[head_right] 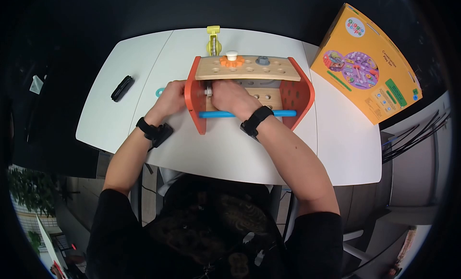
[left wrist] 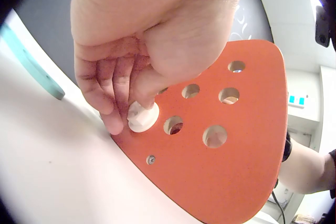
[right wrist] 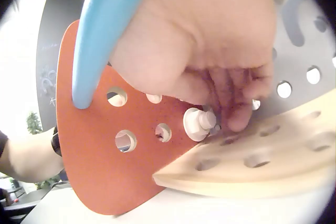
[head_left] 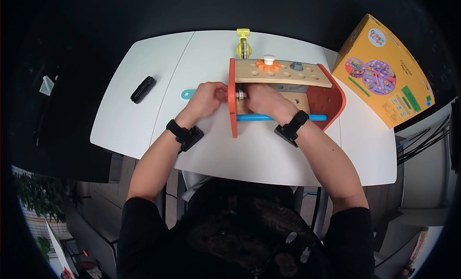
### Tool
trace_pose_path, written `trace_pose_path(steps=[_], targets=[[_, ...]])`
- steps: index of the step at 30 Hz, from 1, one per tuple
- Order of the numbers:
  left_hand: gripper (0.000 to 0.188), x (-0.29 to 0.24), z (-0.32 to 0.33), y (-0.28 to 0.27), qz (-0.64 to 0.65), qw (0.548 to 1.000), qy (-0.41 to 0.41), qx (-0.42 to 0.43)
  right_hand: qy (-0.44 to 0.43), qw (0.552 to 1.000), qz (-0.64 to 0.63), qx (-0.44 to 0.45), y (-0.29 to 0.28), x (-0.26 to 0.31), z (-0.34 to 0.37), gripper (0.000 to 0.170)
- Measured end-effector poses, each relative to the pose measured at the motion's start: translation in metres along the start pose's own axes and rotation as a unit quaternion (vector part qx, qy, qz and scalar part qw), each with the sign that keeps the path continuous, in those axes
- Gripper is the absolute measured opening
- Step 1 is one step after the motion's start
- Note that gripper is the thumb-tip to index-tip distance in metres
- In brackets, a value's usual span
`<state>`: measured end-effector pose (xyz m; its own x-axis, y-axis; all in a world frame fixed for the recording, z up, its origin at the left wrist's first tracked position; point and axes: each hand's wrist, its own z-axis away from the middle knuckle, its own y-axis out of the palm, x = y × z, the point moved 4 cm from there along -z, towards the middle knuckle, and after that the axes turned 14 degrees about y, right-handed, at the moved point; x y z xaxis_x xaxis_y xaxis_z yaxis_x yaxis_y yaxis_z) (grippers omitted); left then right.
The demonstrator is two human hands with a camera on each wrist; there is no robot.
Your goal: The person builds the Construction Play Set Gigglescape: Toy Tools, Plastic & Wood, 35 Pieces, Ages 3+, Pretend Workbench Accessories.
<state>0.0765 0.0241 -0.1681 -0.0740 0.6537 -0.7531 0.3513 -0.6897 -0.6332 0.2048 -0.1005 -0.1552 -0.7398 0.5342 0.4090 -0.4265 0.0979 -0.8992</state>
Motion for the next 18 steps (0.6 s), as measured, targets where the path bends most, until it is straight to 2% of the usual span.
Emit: trace_pose_path(steps=[3, 5, 12, 14, 18], targets=[[0.021, 0.001, 0.000, 0.000, 0.016, 1.000, 0.014, -0.004, -0.012, 0.999, -0.028, -0.029, -0.011, 0.008, 0.008, 0.022], [0.021, -0.001, 0.000, 0.000, 0.010, 1.000, 0.012, -0.002, -0.043, 0.999, -0.031, -0.005, -0.011, 0.008, 0.009, 0.024], [0.022, -0.004, 0.001, 0.000, 0.004, 1.000, 0.027, -0.009, -0.035, 0.999, -0.007, 0.026, -0.003, 0.003, 0.001, 0.026], [0.023, -0.008, 0.001, -0.001, -0.010, 1.000, 0.022, -0.004, -0.022, 0.996, 0.032, 0.081, -0.001, 0.003, 0.000, 0.029], [0.023, 0.001, 0.001, 0.000, 0.008, 1.000, 0.016, -0.005, -0.022, 0.999, 0.005, 0.040, 0.003, 0.002, -0.001, 0.031]])
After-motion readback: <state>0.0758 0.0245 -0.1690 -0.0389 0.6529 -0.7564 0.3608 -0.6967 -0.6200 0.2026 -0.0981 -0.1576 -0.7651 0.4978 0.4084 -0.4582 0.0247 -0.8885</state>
